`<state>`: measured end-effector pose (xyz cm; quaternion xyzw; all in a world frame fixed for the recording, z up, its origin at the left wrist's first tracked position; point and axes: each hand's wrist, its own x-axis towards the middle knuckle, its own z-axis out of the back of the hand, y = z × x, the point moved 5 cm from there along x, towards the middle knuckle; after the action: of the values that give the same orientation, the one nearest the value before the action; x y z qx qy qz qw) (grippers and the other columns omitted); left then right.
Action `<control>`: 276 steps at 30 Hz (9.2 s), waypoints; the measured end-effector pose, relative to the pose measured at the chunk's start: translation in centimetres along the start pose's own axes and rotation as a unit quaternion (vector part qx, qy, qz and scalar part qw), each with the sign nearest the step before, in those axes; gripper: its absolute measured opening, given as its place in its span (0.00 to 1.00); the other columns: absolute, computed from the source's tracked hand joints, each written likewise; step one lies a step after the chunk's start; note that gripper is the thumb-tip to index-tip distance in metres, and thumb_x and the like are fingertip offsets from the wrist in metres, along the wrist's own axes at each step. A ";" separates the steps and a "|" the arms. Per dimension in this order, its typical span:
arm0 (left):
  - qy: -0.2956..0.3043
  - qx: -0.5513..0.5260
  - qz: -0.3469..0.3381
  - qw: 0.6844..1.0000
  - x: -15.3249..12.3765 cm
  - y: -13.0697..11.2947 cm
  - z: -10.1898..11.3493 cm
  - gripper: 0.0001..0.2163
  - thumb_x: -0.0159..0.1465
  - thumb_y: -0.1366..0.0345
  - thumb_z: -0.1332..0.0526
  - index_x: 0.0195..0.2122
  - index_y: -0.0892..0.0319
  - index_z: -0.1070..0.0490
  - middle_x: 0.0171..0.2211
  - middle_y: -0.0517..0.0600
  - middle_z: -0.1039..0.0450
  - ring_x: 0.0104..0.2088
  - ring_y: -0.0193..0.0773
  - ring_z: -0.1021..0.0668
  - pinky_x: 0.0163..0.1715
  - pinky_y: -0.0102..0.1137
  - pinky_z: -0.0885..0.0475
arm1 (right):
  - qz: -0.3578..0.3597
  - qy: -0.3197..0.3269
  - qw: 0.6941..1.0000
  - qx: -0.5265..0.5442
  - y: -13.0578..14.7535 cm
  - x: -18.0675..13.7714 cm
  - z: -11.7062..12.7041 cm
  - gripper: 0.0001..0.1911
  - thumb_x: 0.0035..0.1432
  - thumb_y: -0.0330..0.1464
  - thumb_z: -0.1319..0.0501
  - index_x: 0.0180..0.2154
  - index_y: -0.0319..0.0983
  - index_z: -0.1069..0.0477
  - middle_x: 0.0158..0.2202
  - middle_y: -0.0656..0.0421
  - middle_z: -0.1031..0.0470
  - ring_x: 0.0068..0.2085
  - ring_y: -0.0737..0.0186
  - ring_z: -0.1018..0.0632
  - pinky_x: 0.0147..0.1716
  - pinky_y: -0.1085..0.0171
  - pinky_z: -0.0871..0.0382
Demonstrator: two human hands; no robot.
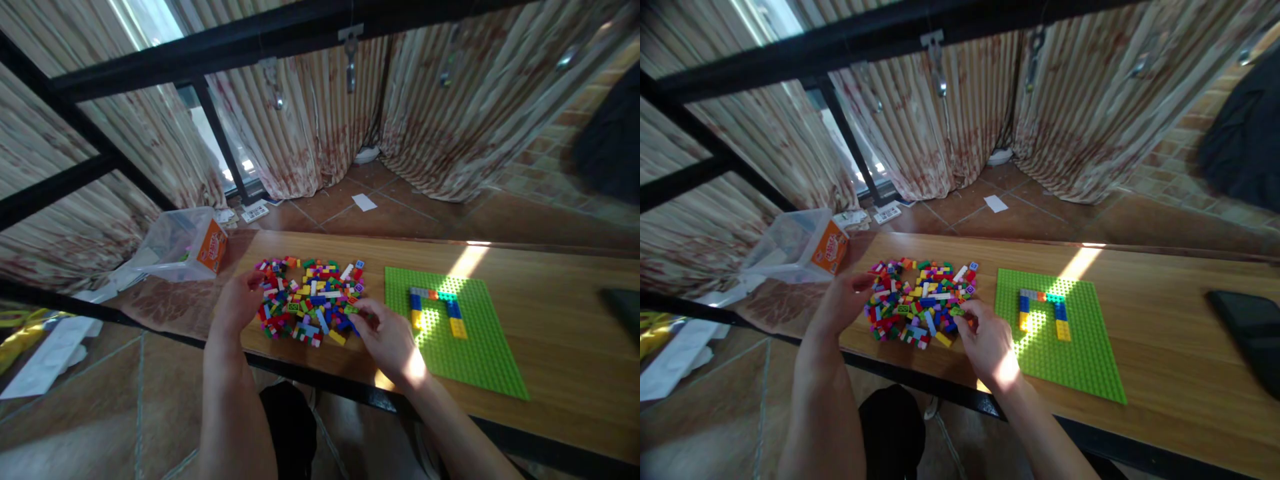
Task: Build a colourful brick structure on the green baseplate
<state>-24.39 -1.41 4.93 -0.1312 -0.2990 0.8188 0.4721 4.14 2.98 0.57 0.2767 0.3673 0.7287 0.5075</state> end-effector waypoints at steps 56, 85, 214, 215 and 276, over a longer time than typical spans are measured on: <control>0.298 -0.295 -0.028 0.907 -4.2 -9.7 -9.3 0.14 0.59 0.57 0.38 0.41 0.60 0.24 0.31 0.50 0.22 0.29 0.38 0.21 0.31 0.33 0.24 | -0.082 -0.013 0.894 0.440 0.1 1.3 -1.1 0.15 0.49 0.41 0.32 0.37 0.40 0.23 0.27 0.59 0.20 0.28 0.64 0.20 0.29 0.65 0.25; 0.059 -0.014 -0.014 0.998 -0.6 -4.1 -4.5 0.11 0.55 0.63 0.39 0.37 0.60 0.23 0.29 0.50 0.23 0.29 0.39 0.24 0.32 0.32 0.31 | 0.103 -0.052 0.989 0.088 1.5 1.5 -0.7 0.13 0.60 0.29 0.43 0.44 0.43 0.24 0.44 0.55 0.22 0.42 0.60 0.21 0.43 0.61 0.26; 0.239 -0.069 -0.284 0.926 -8.6 -17.7 -17.4 0.12 0.61 0.73 0.43 0.46 0.59 0.29 0.39 0.53 0.23 0.41 0.42 0.22 0.47 0.39 0.28 | 0.116 -0.101 0.962 -0.226 -7.7 -2.0 11.1 0.06 0.59 0.36 0.37 0.37 0.47 0.20 0.50 0.53 0.29 0.52 0.48 0.32 0.47 0.48 0.35; 0.240 -0.063 -0.286 0.925 -8.7 -17.6 -17.5 0.13 0.61 0.73 0.44 0.46 0.59 0.29 0.40 0.53 0.23 0.42 0.42 0.22 0.47 0.39 0.28 | 0.116 -0.101 0.962 -0.224 -7.7 -2.0 11.1 0.06 0.59 0.36 0.37 0.37 0.47 0.20 0.50 0.53 0.29 0.52 0.48 0.33 0.47 0.47 0.35; 0.079 0.078 -0.356 0.928 -12.8 -17.9 -18.9 0.24 0.58 0.80 0.50 0.53 0.57 0.29 0.42 0.56 0.29 0.40 0.45 0.27 0.39 0.36 0.27 | 0.104 -0.130 0.967 -0.192 -8.5 -1.9 10.8 0.06 0.55 0.38 0.34 0.37 0.47 0.20 0.53 0.53 0.29 0.55 0.49 0.31 0.54 0.46 0.39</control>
<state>4.05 1.30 0.18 -0.0427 -0.2231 0.6045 0.7636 17.73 5.75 -0.18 0.3030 0.1212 0.7920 0.5160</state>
